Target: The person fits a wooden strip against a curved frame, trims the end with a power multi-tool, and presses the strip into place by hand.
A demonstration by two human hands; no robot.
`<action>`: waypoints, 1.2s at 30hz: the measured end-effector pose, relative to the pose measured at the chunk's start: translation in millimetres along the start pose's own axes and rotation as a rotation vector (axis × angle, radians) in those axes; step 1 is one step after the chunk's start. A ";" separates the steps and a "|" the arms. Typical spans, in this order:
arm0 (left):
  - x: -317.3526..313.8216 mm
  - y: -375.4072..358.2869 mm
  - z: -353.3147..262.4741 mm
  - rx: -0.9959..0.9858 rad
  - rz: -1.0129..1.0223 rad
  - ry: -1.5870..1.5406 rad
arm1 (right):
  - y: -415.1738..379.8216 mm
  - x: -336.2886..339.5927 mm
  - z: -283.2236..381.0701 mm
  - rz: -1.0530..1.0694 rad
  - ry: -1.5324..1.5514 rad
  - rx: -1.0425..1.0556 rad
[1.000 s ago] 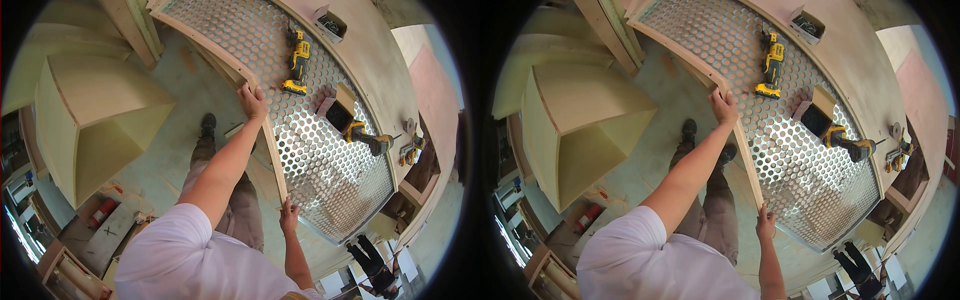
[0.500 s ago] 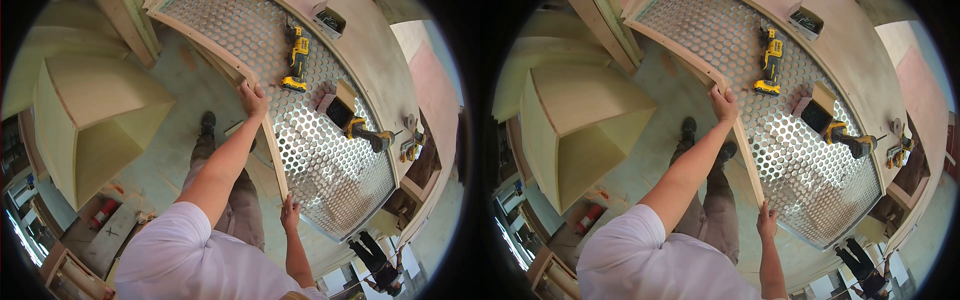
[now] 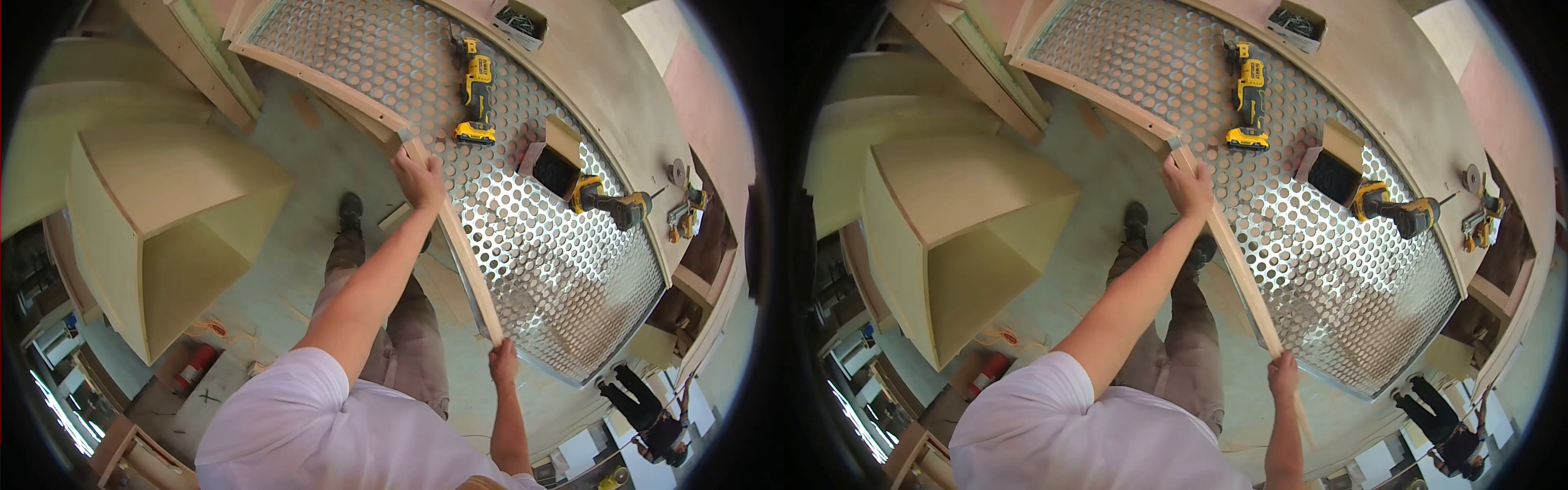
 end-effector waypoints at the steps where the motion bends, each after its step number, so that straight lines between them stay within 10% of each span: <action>1: -0.5 -13.3 -6.4 -0.009 0.011 -0.026 | -3.8 5.2 -16.1 -0.009 -0.026 -0.018; 12: -44.7 -49.7 -22.1 0.353 0.432 -0.139 | 55.2 111.4 -89.5 -0.251 -0.194 -0.084; 21: -68.7 -19.1 -7.4 0.228 0.438 0.001 | 97.1 125.3 -93.0 -0.178 -0.156 -0.254; 29: -52.2 -12.2 -40.7 0.252 0.724 0.131 | 168.6 216.5 15.3 -0.265 0.362 0.146; 36: -17.3 78.7 -64.9 -0.519 0.437 0.534 | 217.1 254.6 53.0 -0.349 0.420 0.021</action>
Point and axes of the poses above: each hand's wrist, its own y-axis towards the middle knuckle, its own x-axis out of the back of the hand, z = x × y, the point moved 8 cm from there along y, towards the middle knuckle, and after that the axes turned 12 degrees about z, right-handed, at the moved point
